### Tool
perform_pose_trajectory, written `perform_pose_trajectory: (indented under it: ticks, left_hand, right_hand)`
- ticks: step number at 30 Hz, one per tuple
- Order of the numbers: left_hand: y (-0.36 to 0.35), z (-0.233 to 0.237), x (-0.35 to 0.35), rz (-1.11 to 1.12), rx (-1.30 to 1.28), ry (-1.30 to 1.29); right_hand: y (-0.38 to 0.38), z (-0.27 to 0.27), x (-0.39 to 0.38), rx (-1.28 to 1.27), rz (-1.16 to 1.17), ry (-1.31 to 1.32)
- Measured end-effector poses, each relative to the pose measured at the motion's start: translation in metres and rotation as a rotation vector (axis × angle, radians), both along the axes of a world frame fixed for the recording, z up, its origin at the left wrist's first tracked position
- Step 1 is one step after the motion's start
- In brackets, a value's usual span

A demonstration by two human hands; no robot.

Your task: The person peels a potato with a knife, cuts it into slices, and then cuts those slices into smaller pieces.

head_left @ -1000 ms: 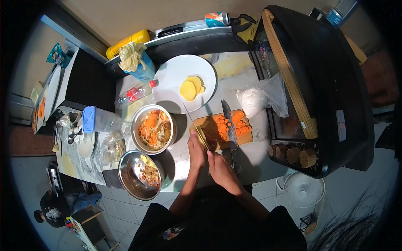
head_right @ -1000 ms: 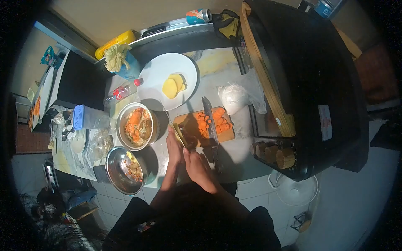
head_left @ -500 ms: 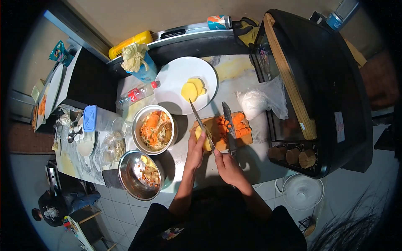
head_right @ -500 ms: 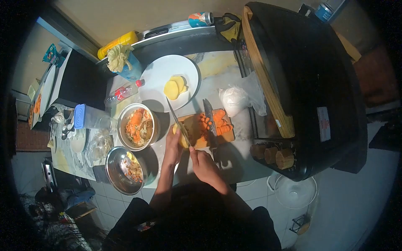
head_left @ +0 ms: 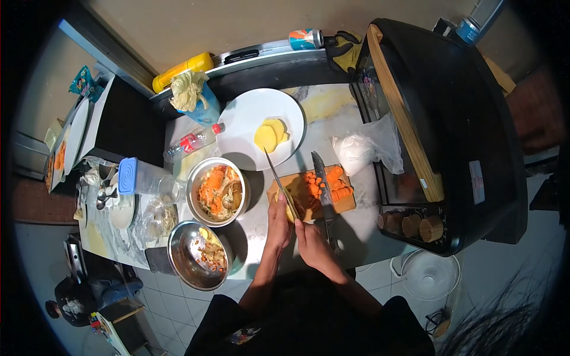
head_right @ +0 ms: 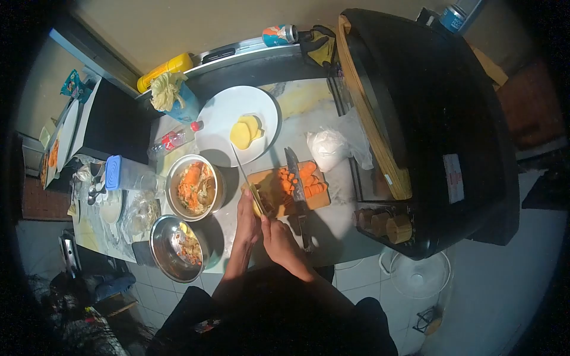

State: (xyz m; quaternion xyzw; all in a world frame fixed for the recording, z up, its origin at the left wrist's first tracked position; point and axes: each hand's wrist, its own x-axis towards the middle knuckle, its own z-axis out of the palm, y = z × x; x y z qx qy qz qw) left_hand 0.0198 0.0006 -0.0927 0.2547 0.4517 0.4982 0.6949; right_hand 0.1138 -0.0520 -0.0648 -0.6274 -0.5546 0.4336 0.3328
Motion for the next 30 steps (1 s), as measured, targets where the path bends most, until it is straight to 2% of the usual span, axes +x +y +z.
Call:
perform_pose_trajectory:
  ticks: [9, 18, 21, 23, 27, 30]
  left_hand:
    - [-0.003, -0.008, -0.002, -0.002, 0.125, 0.085]
    - [-0.004, 0.008, -0.005, -0.059, 0.336, 0.38]
    - [-0.004, 0.013, -0.004, -0.077, 0.377, 0.446]
    - [-0.002, 0.018, -0.004, -0.093, 0.402, 0.502]
    - [-0.002, 0.012, -0.003, -0.105, 0.378, 0.505]
    - [-0.002, 0.006, -0.004, -0.102, 0.404, 0.51]
  right_hand:
    - [0.001, 0.012, 0.001, -0.029, 0.009, -0.004]
    - [-0.005, 0.008, 0.007, 0.025, -0.005, -0.006]
    - [-0.005, 0.013, 0.013, -0.061, 0.065, -0.01]
    - [-0.007, 0.009, 0.013, 0.049, 0.009, 0.045]
    - [-0.005, 0.01, 0.015, -0.021, 0.03, 0.08]
    - [-0.005, 0.011, 0.007, 0.016, 0.033, -0.018]
